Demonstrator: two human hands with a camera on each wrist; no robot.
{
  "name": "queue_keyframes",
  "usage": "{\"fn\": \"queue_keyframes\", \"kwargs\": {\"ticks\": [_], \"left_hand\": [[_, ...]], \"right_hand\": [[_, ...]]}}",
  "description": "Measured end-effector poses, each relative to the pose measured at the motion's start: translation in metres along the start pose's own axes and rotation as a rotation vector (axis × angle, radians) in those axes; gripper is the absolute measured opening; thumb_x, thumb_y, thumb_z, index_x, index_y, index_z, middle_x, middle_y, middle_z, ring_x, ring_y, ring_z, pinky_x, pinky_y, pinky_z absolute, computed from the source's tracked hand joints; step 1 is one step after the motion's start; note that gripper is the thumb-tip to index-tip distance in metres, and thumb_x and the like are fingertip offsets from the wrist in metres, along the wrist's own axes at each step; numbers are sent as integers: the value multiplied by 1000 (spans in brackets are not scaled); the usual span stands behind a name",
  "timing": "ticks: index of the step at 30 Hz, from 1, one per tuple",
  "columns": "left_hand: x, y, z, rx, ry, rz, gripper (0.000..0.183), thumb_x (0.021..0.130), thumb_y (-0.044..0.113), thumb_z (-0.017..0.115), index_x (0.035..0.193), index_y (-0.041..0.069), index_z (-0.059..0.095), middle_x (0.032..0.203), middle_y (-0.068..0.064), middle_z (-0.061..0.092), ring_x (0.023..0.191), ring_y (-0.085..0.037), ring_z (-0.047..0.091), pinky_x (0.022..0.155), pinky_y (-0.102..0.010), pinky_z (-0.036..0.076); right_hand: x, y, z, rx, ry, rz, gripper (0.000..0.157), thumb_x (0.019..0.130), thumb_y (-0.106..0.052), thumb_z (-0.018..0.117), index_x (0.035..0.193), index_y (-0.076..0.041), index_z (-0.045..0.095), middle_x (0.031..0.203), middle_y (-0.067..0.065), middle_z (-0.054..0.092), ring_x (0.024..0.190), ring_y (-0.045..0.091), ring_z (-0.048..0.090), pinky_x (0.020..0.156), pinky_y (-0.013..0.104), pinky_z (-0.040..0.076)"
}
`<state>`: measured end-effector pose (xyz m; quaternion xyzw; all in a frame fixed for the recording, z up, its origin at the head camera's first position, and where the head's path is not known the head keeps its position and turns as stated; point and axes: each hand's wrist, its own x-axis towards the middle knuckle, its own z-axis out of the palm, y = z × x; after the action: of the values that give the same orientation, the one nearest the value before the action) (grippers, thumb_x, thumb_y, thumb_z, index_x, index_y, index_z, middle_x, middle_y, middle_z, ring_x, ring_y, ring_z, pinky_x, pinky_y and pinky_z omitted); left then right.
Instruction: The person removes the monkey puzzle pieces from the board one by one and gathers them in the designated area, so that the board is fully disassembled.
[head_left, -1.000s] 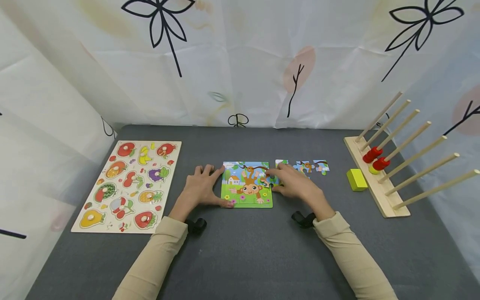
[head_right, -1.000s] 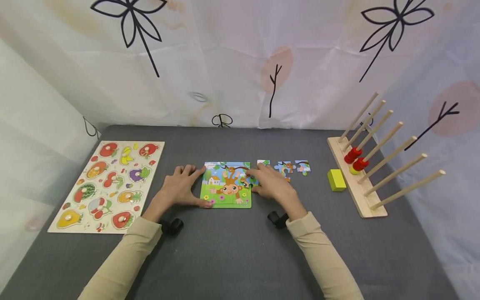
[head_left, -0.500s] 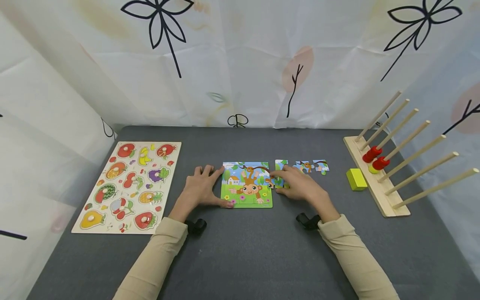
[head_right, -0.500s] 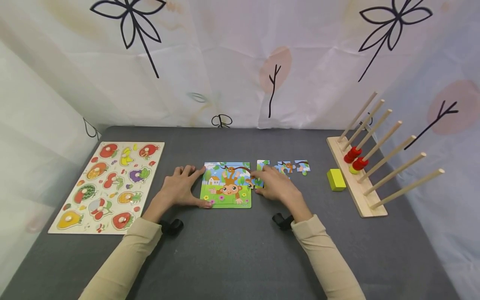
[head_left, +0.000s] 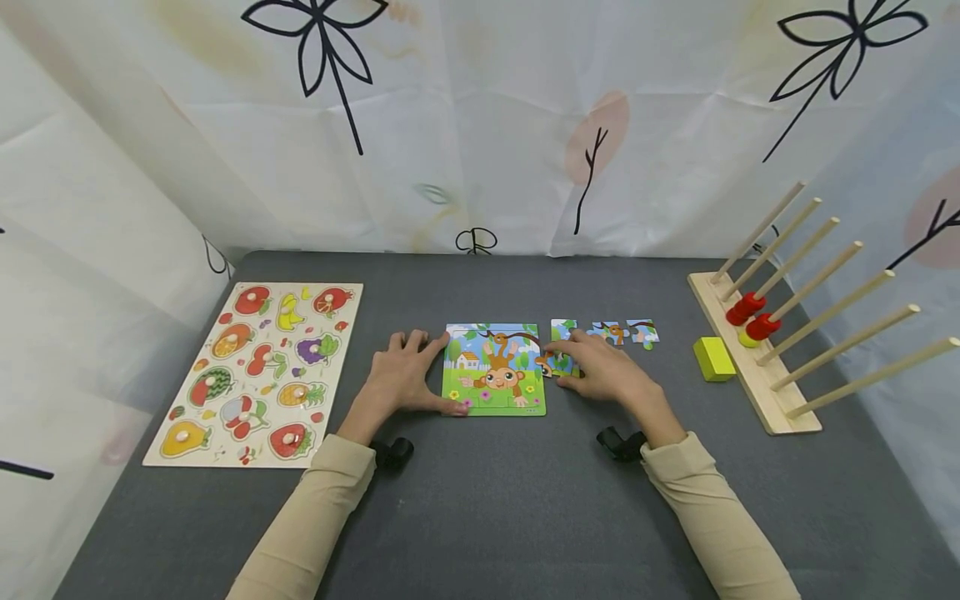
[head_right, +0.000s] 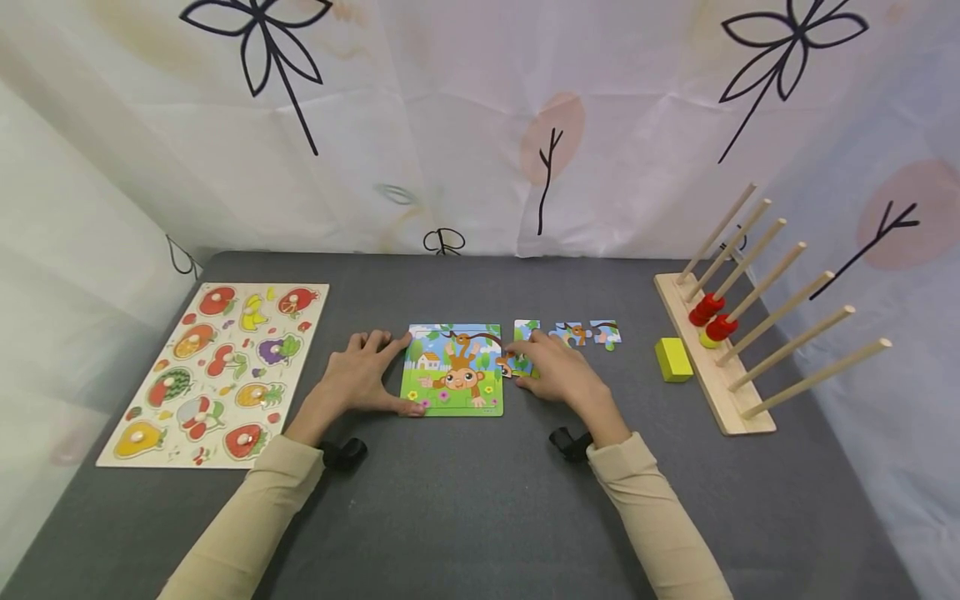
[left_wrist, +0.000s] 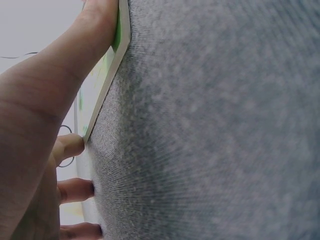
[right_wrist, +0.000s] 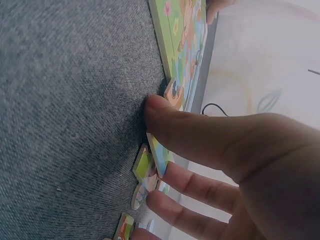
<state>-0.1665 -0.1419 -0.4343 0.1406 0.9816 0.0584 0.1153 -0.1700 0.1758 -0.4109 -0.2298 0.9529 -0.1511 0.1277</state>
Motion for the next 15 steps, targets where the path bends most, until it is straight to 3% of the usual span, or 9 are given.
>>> {"fn": "queue_keyframes", "kwargs": {"ticks": [7,15], "left_hand": [[0,0,0,8,8,1,125,62,83,77,162,23,32,155,-15,42,141,-43,39,89,-57,51],[-1,1,0,10,-2,-1,125,63,84,77,163,24,31,157,-15,41,141,-43,39,88,-57,51]], "right_hand": [[4,-6,5,-8,63,-63,50,92,-22,77,139,-11,64,107,12,62,85,22,49,76,38,43],[6,-9,8,-12,55,-52,51,93,-23,77,140,-12,63,111,11,61,93,25,50,79,41,45]]}}
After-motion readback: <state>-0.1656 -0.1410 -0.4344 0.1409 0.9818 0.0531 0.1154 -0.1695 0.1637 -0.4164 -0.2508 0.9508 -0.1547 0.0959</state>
